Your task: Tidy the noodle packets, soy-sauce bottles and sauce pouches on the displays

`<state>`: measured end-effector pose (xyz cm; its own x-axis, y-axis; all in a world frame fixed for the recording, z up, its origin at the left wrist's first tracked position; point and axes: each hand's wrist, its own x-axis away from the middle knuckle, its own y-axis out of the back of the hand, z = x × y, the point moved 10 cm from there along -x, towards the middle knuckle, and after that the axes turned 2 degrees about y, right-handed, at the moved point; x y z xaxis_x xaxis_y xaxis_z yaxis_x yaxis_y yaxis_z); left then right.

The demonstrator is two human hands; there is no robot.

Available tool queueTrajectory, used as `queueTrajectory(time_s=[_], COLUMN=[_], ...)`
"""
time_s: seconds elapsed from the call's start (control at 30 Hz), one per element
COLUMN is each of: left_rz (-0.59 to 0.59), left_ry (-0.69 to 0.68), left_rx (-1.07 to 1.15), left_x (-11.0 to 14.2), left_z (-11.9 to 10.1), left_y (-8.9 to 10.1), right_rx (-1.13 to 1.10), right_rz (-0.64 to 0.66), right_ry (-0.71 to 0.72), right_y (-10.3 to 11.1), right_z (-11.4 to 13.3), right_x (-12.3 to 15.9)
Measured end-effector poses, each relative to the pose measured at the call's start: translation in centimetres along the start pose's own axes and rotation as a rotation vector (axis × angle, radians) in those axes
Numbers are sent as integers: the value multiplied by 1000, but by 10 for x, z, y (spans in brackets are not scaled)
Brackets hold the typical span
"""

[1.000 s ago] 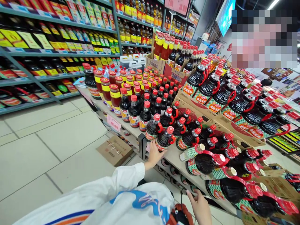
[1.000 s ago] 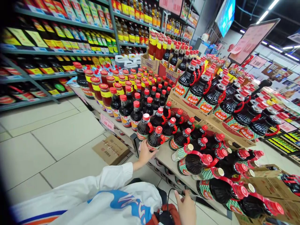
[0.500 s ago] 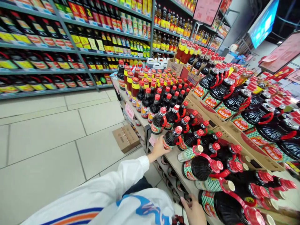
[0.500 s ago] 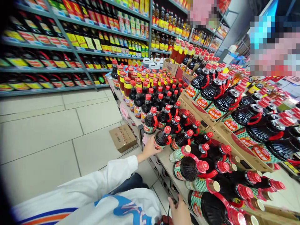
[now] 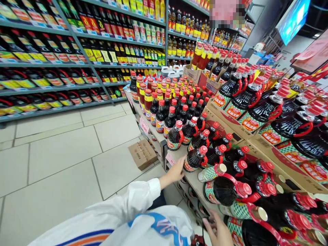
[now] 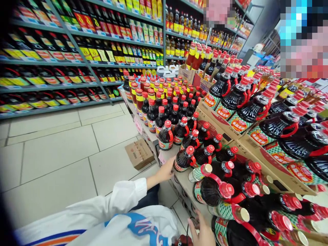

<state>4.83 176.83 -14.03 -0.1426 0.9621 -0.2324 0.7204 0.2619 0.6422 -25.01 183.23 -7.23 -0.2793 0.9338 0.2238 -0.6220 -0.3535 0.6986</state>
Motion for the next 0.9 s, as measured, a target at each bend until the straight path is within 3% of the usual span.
queueTrajectory(time_s=[0.1,0.27,0.4,0.5,0.6,0.7,0.83,0.9], left_rz=[48,-49,-204,-237,-146,-24,42,43], left_ry=[-75,-129,-186,-245,-289,-298,-238,-181], left_rx=[35,33,57,115,175,223,338,381], left_x=[5,-14,-43,-67,-93,-116,-139,-149], left_z=[8,27,31,24,14,9,9,12], left_y=[35,134,210,244,252,243,227,220], right_rx=[-133,-121,-55,-14,68,23,-60,-43], right_rz=[-90,-511,-691,-674,-744,-835,-778,-784], right_ry=[28,288,354,263,181,117,-77,-143], right_y=[10,36,26,7,2,7,2,-1], right_z=[42,154,226,252,258,244,211,207], right_x=[-11,-37,-82,-125,-145,-146,-147,-144])
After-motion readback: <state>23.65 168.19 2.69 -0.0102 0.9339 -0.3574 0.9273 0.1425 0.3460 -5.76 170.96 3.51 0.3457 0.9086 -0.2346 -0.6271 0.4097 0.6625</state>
